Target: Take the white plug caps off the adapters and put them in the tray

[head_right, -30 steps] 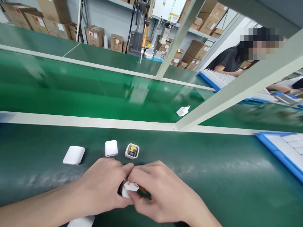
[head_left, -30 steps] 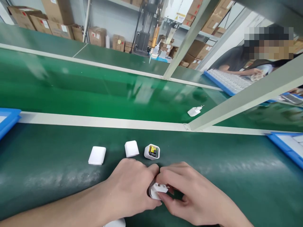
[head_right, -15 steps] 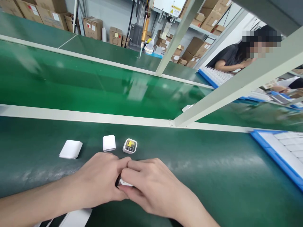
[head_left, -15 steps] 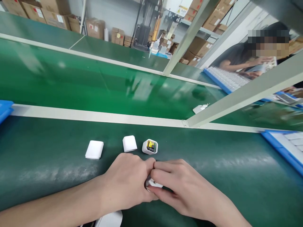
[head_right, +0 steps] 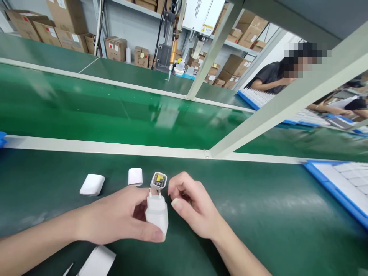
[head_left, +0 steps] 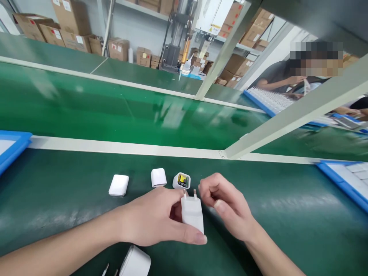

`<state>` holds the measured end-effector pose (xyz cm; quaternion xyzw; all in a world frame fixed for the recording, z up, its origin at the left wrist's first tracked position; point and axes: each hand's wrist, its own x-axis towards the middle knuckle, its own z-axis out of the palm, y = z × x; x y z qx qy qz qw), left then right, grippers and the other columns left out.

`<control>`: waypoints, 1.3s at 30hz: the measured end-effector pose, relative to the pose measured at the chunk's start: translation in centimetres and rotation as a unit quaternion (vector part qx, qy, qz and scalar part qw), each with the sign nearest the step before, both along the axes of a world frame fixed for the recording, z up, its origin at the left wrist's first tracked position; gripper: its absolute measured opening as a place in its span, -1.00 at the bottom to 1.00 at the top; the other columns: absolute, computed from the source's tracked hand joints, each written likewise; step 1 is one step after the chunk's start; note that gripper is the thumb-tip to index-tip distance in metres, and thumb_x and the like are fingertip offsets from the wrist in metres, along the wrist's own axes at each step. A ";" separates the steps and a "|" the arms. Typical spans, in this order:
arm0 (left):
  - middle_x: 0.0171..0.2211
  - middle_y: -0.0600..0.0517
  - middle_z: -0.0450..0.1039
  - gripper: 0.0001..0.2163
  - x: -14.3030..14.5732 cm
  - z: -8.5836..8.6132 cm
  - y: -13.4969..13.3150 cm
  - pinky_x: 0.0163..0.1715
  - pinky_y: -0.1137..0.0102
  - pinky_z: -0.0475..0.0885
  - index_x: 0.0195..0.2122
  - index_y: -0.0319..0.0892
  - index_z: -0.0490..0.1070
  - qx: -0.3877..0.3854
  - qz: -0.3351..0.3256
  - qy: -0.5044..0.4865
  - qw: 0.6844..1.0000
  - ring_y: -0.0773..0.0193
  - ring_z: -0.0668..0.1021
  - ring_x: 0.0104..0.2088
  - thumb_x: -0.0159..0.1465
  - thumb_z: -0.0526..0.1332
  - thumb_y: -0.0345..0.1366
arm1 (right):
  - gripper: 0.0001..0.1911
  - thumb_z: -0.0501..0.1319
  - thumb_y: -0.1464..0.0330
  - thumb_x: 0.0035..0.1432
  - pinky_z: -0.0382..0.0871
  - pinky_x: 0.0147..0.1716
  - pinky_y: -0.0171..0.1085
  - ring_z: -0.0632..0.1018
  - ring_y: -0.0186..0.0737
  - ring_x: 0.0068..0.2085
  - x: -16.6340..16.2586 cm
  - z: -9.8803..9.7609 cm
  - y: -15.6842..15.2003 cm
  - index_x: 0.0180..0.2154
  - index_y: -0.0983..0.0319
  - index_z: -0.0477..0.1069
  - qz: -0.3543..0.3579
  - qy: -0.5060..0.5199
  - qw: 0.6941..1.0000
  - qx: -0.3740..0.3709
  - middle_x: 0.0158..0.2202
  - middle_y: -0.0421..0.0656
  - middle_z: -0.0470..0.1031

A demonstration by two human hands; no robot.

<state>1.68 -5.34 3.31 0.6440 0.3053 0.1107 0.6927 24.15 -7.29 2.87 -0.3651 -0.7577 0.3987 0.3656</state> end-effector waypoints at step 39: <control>-0.28 0.10 0.38 -0.67 0.5 -3.2 0.1 -0.22 0.38 0.34 -0.15 -0.17 0.37 -0.151 0.052 -0.162 0.974 0.31 0.42 -0.26 0.17 0.44 -0.25 | -0.54 0.18 0.01 0.36 0.46 -0.12 -0.13 0.48 -0.12 -0.13 0.0 -0.2 0.4 0.13 0.12 0.29 -0.031 0.045 0.998 0.007 -0.09 -0.06 0.40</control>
